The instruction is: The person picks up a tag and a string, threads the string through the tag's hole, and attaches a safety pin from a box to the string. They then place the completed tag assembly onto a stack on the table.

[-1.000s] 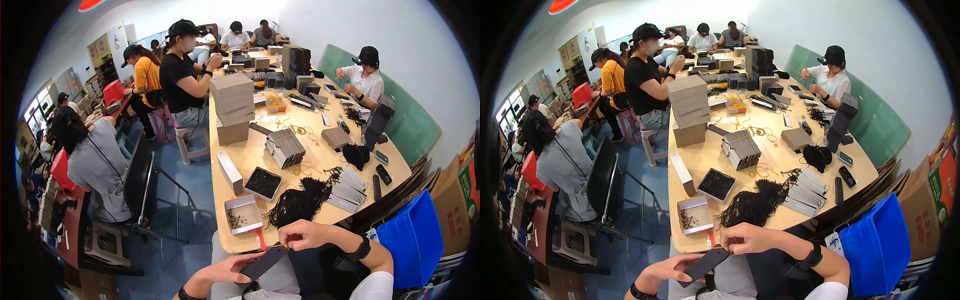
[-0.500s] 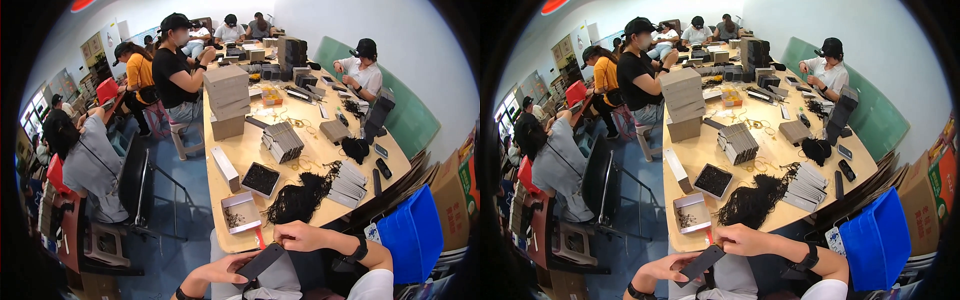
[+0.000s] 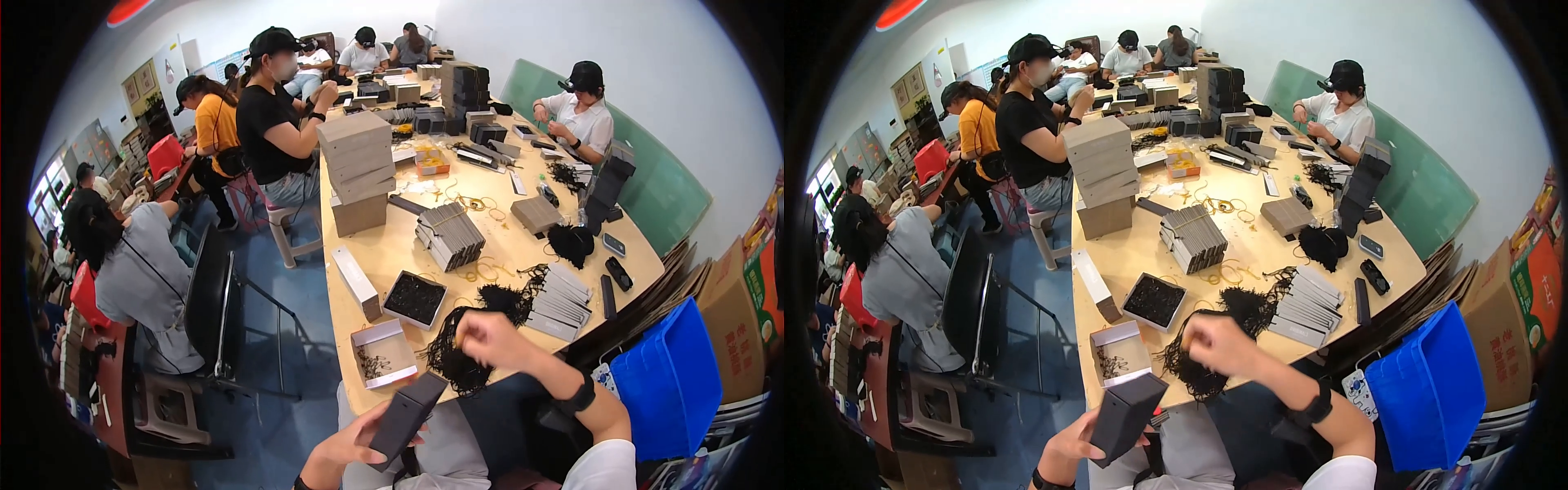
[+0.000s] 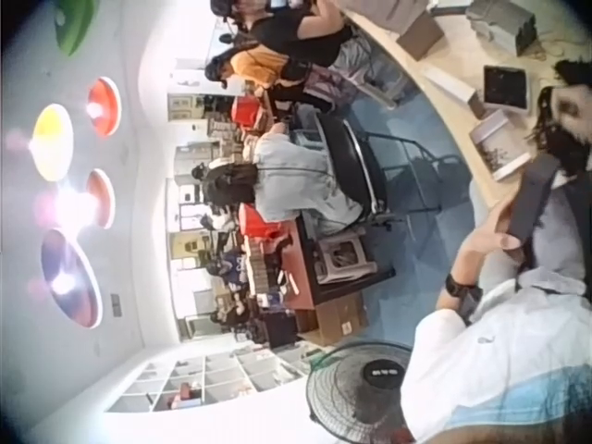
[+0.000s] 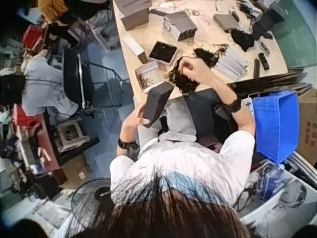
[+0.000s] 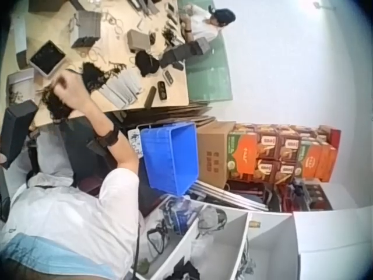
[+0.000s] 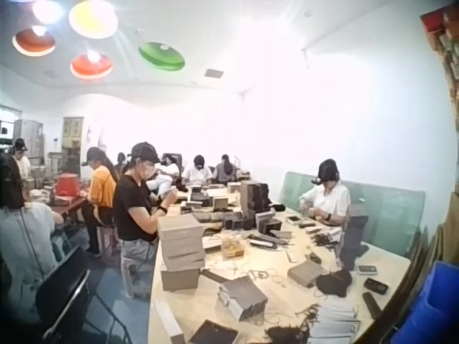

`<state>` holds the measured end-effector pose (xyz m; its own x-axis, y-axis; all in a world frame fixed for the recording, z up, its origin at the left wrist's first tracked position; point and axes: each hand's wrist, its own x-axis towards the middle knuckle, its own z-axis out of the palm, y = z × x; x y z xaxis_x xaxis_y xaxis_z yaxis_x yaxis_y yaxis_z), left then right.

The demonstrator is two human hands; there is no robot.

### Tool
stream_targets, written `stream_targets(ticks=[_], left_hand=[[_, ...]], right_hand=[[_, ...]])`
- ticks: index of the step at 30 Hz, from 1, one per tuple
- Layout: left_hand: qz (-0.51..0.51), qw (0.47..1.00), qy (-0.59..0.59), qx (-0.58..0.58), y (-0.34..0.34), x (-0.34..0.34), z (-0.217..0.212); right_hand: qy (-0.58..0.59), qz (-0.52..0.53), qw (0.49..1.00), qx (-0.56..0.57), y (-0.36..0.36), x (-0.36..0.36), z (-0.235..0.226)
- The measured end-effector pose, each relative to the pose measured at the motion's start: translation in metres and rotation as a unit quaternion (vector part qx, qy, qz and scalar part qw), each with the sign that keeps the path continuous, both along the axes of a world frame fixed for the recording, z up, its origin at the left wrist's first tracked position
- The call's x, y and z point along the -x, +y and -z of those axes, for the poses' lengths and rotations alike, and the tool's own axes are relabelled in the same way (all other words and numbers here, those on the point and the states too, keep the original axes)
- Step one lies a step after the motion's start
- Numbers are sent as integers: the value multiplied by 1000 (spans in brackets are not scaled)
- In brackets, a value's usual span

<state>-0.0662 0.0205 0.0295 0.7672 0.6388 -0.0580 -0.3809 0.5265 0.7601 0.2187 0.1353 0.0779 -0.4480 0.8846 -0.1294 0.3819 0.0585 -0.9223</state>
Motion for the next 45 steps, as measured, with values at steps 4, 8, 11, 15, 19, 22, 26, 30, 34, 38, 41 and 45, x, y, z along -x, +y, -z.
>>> stream_targets(ticks=[4, 8, 11, 15, 19, 22, 26, 30, 34, 38, 41, 45], left_hand=[[-14, 991, -122, 51, 4, -13, 19], [-54, 979, -172, 98, -1, -22, 21], [-92, 982, -141, 82, -1, -24, 14], [-105, 988, -99, 59, 0, -24, 9], [-124, 981, -108, 102, -3, -31, 13], [-82, 953, -250, 147, -2, -44, 19], [-61, 948, -271, 154, 0, -53, 23], [-64, 962, -228, 134, 1, -56, 19], [-68, 968, -208, 125, 0, -53, 16], [-109, 988, -75, 74, 2, -52, -4], [-101, 993, 44, -37, 5, -58, -10], [-174, 975, 125, -66, -1, -64, -5]], right_hand=[[-184, 140, 912, -338, 79, -44, 34], [-336, 151, 866, -338, 134, -68, 83], [-338, 124, 865, -350, 141, -72, 93], [-287, 181, 850, -404, 114, -48, 65], [112, -136, 984, -27, 53, -2, 10], [216, -285, 930, 88, 8, 13, 1], [285, -222, 916, 177, -15, 22, 2], [332, -155, 906, 214, -22, 17, 11], [350, -179, 894, 215, -23, 16, 10], [380, -152, 895, 179, -28, 19, 5], [360, -148, 912, 132, -29, 11, 5], [282, -62, 945, 152, -37, 2, -9]])
